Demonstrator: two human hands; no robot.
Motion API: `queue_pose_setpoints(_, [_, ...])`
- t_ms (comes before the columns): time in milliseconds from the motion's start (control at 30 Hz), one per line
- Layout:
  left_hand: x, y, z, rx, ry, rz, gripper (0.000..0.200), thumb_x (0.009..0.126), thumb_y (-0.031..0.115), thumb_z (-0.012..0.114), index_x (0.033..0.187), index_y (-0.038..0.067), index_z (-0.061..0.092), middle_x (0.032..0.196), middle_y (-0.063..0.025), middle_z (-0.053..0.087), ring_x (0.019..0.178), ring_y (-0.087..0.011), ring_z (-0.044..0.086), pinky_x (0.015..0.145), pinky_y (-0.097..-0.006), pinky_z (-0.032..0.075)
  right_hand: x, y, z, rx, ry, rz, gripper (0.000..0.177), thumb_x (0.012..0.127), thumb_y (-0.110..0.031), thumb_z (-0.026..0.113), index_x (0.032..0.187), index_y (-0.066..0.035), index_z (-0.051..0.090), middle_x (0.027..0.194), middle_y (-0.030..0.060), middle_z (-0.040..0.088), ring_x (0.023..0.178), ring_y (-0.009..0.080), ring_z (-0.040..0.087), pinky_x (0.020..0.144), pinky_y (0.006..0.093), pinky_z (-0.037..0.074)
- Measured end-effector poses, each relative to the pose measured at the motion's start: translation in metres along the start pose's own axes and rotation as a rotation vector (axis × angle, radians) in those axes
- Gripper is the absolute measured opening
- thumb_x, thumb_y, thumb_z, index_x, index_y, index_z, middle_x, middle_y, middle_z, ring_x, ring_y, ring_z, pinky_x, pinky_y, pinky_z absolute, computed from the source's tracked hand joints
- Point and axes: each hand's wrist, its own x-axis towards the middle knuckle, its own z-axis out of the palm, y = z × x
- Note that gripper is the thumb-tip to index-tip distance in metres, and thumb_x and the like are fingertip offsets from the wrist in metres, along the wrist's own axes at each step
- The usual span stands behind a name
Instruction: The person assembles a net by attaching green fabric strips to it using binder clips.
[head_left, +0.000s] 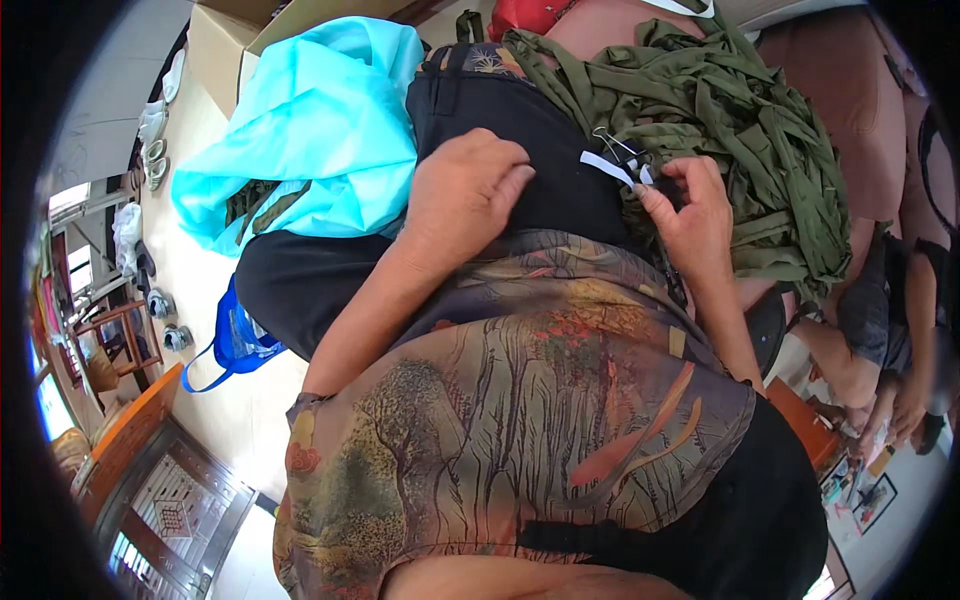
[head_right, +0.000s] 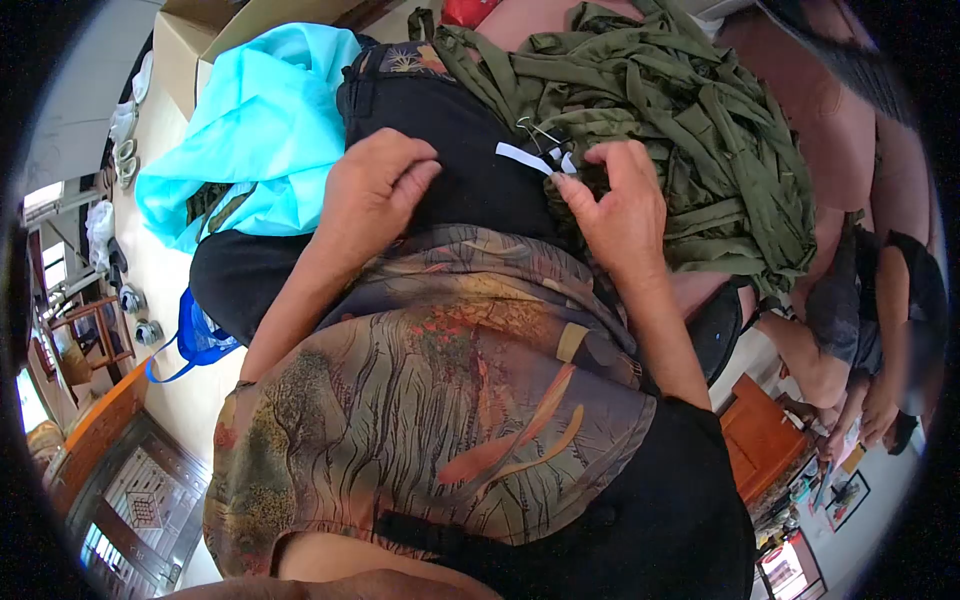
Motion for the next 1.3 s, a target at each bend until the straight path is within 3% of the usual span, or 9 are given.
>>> queue_pose_setpoints(167, [-0.047,-0.053,-0.010,0.149,0.263,-0.301,0.013,0.083,0.000,0.065,0.095,0.003,0.065,0.089,-0.0130,0.063,0.080,-0.0289,0.062,0.070,-0.0331,0.049,0.002,0.010,0.011,0.137,0.045,-0.106,0.031,0.074,-0.008,0.074,0.100,-0.001,0.059,0.099,0.0131,0.058,0.090,0.0287,0.058,0.080,0.0353,0.047])
queue_pose_setpoints(333, [-0.096,-0.065,-0.006,0.279,-0.013,-0.506,0.035,0.081,0.019,0.071,0.109,0.000,0.061,0.101,-0.0197,0.063,0.096,-0.0384,0.060,0.081,-0.0444,0.048,0.013,0.010,0.022,0.228,0.049,-0.095,0.019,0.081,0.001,0.067,0.099,0.000,0.061,0.100,0.0106,0.059,0.086,0.0195,0.059,0.076,0.0285,0.048])
queue_pose_setpoints(433, [-0.098,-0.061,-0.001,0.316,-0.010,-0.513,0.033,0.079,0.023,0.073,0.104,0.005,0.061,0.087,-0.0162,0.062,0.084,-0.0371,0.061,0.070,-0.0465,0.048,0.014,0.005,0.021,0.240,0.046,-0.097,0.017,0.083,0.002,0.065,0.099,0.001,0.061,0.101,0.0104,0.059,0.087,0.0191,0.059,0.077,0.0284,0.049])
queue_pose_setpoints(633, [-0.100,-0.059,-0.040,0.054,-0.028,-0.923,0.018,0.082,0.022,0.067,0.089,0.005,0.067,0.085,-0.0168,0.065,0.078,-0.0364,0.064,0.066,-0.0462,0.048,-0.001,0.011,0.021,0.260,0.075,-0.077,0.016,0.086,0.005,0.062,0.101,0.000,0.061,0.109,0.0100,0.059,0.098,0.0189,0.058,0.082,0.0289,0.049])
queue_pose_setpoints(767, [-0.131,-0.072,-0.035,0.301,0.041,-0.679,0.017,0.086,0.014,0.063,0.098,0.002,0.068,0.092,-0.0169,0.068,0.087,-0.0247,0.067,0.076,-0.0349,0.051,-0.002,0.016,0.025,0.325,0.048,-0.062,0.014,0.087,0.005,0.060,0.100,0.000,0.062,0.110,0.0092,0.059,0.102,0.0189,0.058,0.085,0.0290,0.049])
queue_pose_setpoints(933, [-0.135,-0.101,-0.032,0.022,0.261,-0.777,0.030,0.084,0.013,0.063,0.113,0.004,0.063,0.103,-0.0215,0.067,0.097,-0.0395,0.063,0.084,-0.0447,0.049,0.004,0.022,0.024,0.389,-0.005,-0.044,0.013,0.090,0.005,0.058,0.101,0.001,0.062,0.113,0.0090,0.056,0.105,0.0177,0.057,0.089,0.0292,0.048])
queue_pose_setpoints(1067, [-0.131,-0.104,-0.023,-0.076,0.003,-0.784,0.030,0.081,0.019,0.066,0.106,0.002,0.064,0.099,-0.0208,0.068,0.096,-0.0383,0.064,0.084,-0.0448,0.049,0.004,0.028,0.025,0.356,-0.031,-0.085,0.012,0.090,0.005,0.057,0.101,0.001,0.061,0.113,0.0089,0.056,0.105,0.0179,0.056,0.091,0.0292,0.047])
queue_pose_setpoints(1200, [-0.124,-0.099,0.007,0.201,-0.234,-0.697,0.025,0.079,0.018,0.063,0.098,0.002,0.064,0.097,-0.0229,0.067,0.095,-0.0420,0.062,0.084,-0.0490,0.049,0.003,0.022,0.024,0.319,-0.035,-0.069,0.011,0.090,0.005,0.056,0.100,0.002,0.061,0.112,0.0094,0.056,0.105,0.0179,0.056,0.092,0.0291,0.046])
queue_pose_setpoints(1300, [-0.125,-0.125,0.018,0.239,-0.013,-0.738,0.020,0.081,0.014,0.057,0.097,0.003,0.063,0.101,-0.0245,0.065,0.096,-0.0432,0.061,0.084,-0.0502,0.049,0.003,0.022,0.021,0.342,-0.026,-0.083,0.010,0.091,0.005,0.056,0.099,0.002,0.061,0.110,0.0096,0.057,0.104,0.0178,0.056,0.092,0.0291,0.045])
